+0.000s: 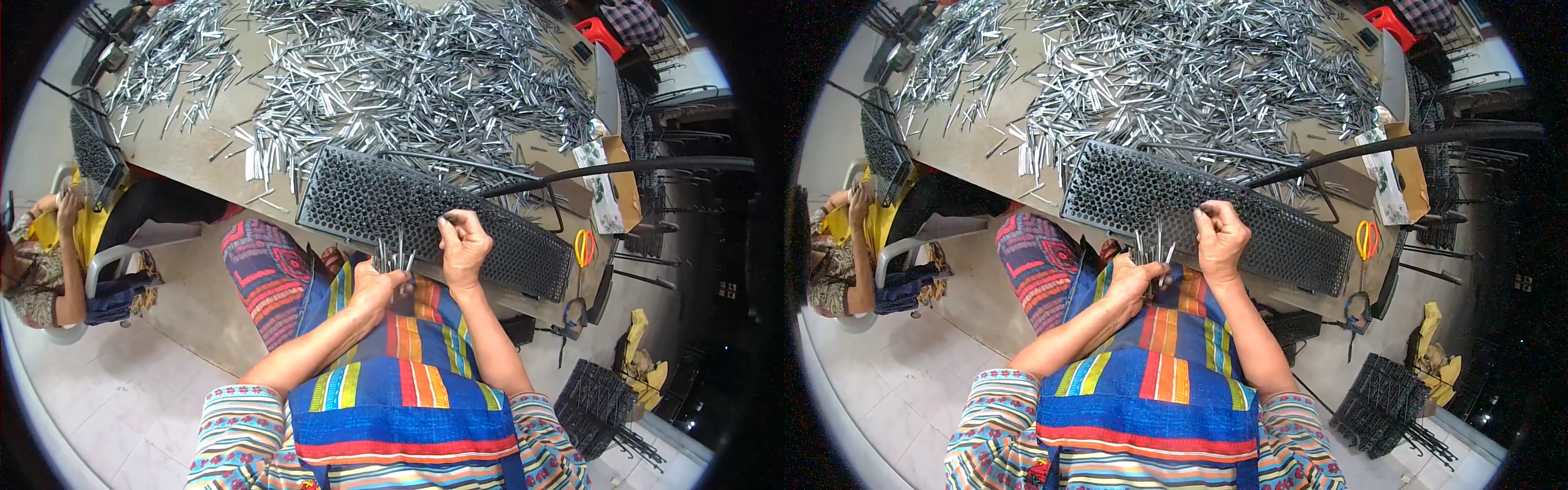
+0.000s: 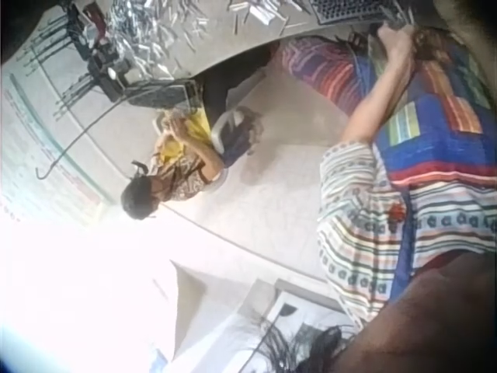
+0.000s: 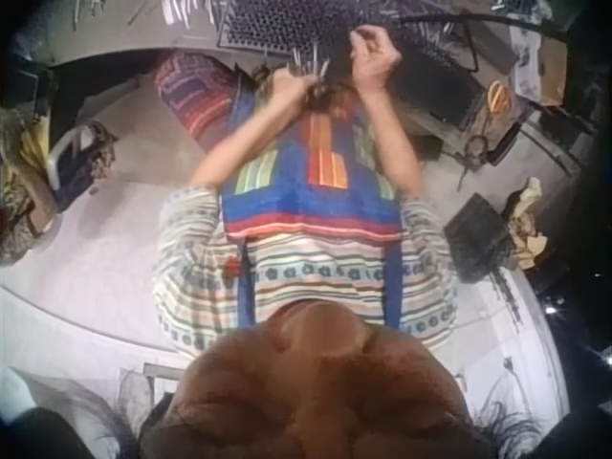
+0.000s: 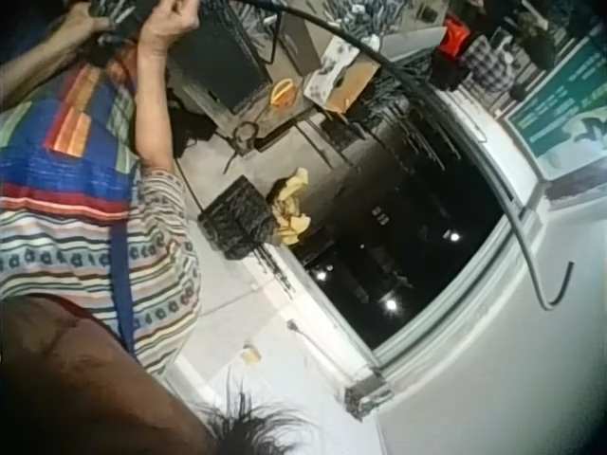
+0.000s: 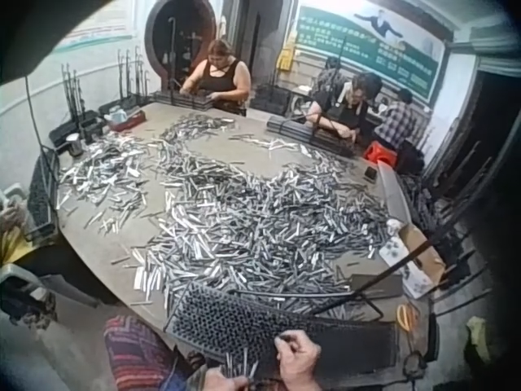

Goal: Manually insert small silver metal pins into the holes of a perforated black plate.

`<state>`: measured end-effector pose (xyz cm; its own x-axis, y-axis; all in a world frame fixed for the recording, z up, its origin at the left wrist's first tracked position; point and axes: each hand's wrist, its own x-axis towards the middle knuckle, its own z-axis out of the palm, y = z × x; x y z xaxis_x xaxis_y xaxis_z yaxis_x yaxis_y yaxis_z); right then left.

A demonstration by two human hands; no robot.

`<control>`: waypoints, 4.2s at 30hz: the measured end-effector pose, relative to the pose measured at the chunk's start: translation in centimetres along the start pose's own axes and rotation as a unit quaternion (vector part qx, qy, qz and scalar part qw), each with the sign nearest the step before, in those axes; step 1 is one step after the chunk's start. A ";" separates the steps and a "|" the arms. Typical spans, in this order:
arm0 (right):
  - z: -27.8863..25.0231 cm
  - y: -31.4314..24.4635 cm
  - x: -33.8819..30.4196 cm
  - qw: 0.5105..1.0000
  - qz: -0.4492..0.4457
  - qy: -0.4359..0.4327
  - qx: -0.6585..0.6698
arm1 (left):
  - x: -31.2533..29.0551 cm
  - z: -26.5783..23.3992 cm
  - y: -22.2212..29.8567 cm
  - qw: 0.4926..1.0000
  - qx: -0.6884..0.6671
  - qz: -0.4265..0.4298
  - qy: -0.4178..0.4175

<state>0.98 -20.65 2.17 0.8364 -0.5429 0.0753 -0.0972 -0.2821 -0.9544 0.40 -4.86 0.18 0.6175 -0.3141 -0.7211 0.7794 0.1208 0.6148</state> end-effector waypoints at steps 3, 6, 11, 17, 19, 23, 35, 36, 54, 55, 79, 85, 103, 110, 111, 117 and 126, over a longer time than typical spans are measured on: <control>0.4 -1.2 0.3 0.991 -0.103 0.000 -0.084 | -0.5 0.3 0.6 0.999 -0.034 -0.010 -0.004; 0.2 -1.6 0.6 0.981 -0.153 -0.023 -0.121 | -0.7 0.4 0.9 0.997 -0.067 -0.023 -0.007; 0.1 -1.1 0.6 0.954 -0.245 -0.039 -0.166 | -0.7 0.8 1.5 0.998 -0.056 -0.031 -0.022; 0.4 -1.8 0.8 0.947 -0.225 -0.052 -0.222 | -0.7 0.7 1.5 0.994 -0.101 -0.018 -0.028; 0.2 -1.7 0.9 0.955 -0.198 -0.050 -0.213 | -0.8 0.5 1.4 0.995 -0.091 -0.013 -0.046; 0.2 -1.0 0.1 0.950 -0.203 -0.063 -0.229 | -0.8 0.6 1.1 0.995 -0.095 -0.010 -0.038; -1.6 -1.0 -3.3 0.962 0.144 -0.227 0.045 | -1.1 0.4 1.0 0.990 -0.096 -0.013 -0.104; -1.6 -1.2 -3.5 0.925 0.262 -0.206 0.181 | -1.3 0.5 1.3 0.990 -0.095 -0.017 -0.106; -2.9 0.3 -3.6 0.974 0.151 -0.088 0.147 | -0.8 0.8 1.0 0.999 -0.018 0.009 -0.033; -3.1 0.5 -3.3 0.983 0.133 -0.040 0.120 | -0.8 0.8 1.2 0.999 -0.027 -0.025 -0.025; -0.9 -1.0 -0.1 0.968 -0.161 -0.015 -0.194 | -1.3 1.3 1.1 0.998 -0.037 0.002 -0.045; -1.0 -0.4 0.2 0.963 -0.175 -0.018 -0.203 | -1.3 1.1 0.8 0.998 -0.039 0.004 -0.052; 0.0 -1.7 -2.5 0.951 -0.118 -0.147 -0.246 | -0.8 1.0 1.1 0.996 -0.092 -0.011 -0.002; 0.2 -1.2 -2.7 0.961 -0.108 -0.134 -0.215 | -0.4 0.6 0.7 0.999 -0.046 0.017 0.007; 0.2 -0.8 -2.7 0.980 -0.085 -0.107 -0.145 | -0.4 0.5 0.7 0.999 -0.045 0.018 0.006; -1.3 -0.7 -1.6 0.935 0.246 -0.196 0.166 | -1.3 -0.6 1.5 0.986 -0.019 -0.045 -0.161; -4.0 0.6 -2.6 0.883 0.297 -0.202 0.303 | -1.7 -0.3 1.1 0.956 -0.100 -0.104 -0.256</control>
<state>-3.38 -22.53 2.59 0.8714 -0.0917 -0.4819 -0.3788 0.4985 -0.7798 0.22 -3.92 2.02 0.3544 -0.7643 -0.5387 0.9157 0.1669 0.3657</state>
